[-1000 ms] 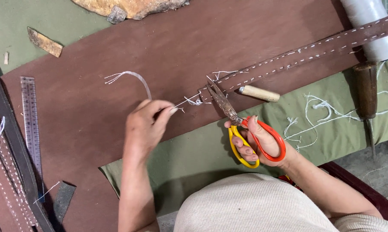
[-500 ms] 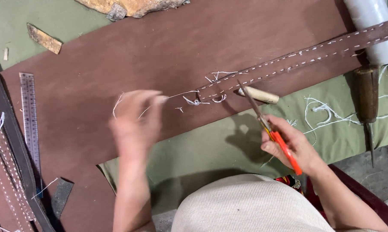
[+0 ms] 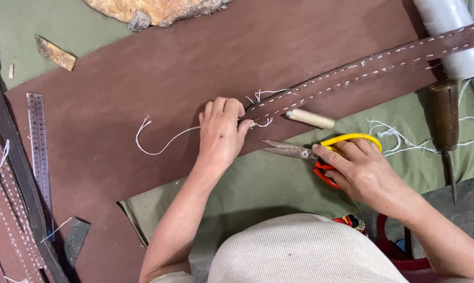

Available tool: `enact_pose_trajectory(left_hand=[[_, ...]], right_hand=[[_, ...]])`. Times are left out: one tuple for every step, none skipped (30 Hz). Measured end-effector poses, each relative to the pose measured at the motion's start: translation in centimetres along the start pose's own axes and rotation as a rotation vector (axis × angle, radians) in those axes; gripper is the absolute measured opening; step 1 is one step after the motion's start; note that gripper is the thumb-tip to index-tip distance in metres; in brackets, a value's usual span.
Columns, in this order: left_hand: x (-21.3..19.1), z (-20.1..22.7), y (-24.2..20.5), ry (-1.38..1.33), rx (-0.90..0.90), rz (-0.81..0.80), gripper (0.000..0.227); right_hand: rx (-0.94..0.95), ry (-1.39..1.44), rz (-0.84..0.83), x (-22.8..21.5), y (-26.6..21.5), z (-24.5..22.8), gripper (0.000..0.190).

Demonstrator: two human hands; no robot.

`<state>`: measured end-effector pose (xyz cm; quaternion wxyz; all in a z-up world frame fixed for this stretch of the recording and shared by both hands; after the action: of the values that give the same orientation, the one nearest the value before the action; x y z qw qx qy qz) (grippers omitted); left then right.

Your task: Hand-stitching a leather belt using an awl and thread on a workbench.

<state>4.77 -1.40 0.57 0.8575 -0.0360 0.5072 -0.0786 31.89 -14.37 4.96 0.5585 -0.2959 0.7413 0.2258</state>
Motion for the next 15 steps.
enact_pose_trajectory(left_hand=[[-0.1, 0.0, -0.1, -0.001, 0.004, -0.001, 0.035], [-0.2, 0.1, -0.2, -0.043, 0.019, -0.008, 0.035], [-0.3, 0.2, -0.3, -0.087, 0.034, -0.015, 0.035], [-0.8, 0.4, -0.5, -0.089, 0.039, -0.016, 0.035], [-1.4, 0.5, -0.7, -0.154, 0.053, -0.027, 0.033], [-1.9, 0.7, -0.9, -0.219, 0.067, -0.038, 0.032], [-2.0, 1.0, -1.2, -0.222, 0.071, -0.038, 0.032], [-2.4, 1.3, -1.6, -0.255, 0.093, -0.016, 0.031], [-2.7, 1.5, -2.1, -0.286, 0.112, 0.010, 0.030], [-2.8, 1.7, -2.6, -0.289, 0.113, 0.013, 0.030], [-3.2, 2.2, -3.0, -0.278, 0.177, 0.056, 0.027], [-3.5, 2.6, -3.5, -0.265, 0.241, 0.099, 0.024], [-3.4, 2.5, -3.8, -0.269, 0.239, 0.106, 0.024], [-3.5, 2.7, -4.3, -0.295, 0.328, 0.158, 0.018], [-3.5, 2.8, -4.8, -0.322, 0.415, 0.207, 0.013]], right_hand=[[0.004, -0.003, 0.001, -0.3, -0.2, 0.2, 0.055], [0.034, -0.081, -0.021, -0.6, -0.4, 0.4, 0.047], [0.065, -0.160, -0.044, -1.0, -0.7, 0.7, 0.040], [0.070, -0.164, -0.044, -2.0, 0.2, 0.6, 0.040], [0.078, 0.016, 0.116, -3.5, 1.0, 0.5, 0.030], [0.085, 0.194, 0.277, -5.0, 1.8, 0.5, 0.021], [0.088, 0.190, 0.277, -5.2, 2.7, 0.7, 0.021], [0.043, 0.096, 0.360, -5.8, 3.7, 0.6, 0.015], [-0.008, 0.002, 0.441, -6.3, 4.6, 0.4, 0.009], [-0.010, -0.001, 0.441, -6.8, 5.9, 0.4, 0.009], [-0.072, -0.023, 0.448, -7.3, 7.3, 0.2, 0.016], [-0.134, -0.044, 0.455, -7.9, 8.7, 0.0, 0.025], [-0.140, -0.047, 0.453, -7.3, 9.4, 0.2, 0.025], [-0.158, -0.040, 0.431, -6.6, 10.1, 0.4, 0.032], [-0.175, -0.031, 0.406, -5.8, 10.8, 0.5, 0.040]])
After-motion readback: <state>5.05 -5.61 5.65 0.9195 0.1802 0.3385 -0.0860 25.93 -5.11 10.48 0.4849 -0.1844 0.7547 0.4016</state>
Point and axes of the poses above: each hand's wrist, its own y-axis towards the middle knuckle, its own x-axis out of the palm, z = x × y, the point moved 4 cm from there along y, towards the middle knuckle, and after that the axes turned 15 degrees about -x, right-handed, at the moved point
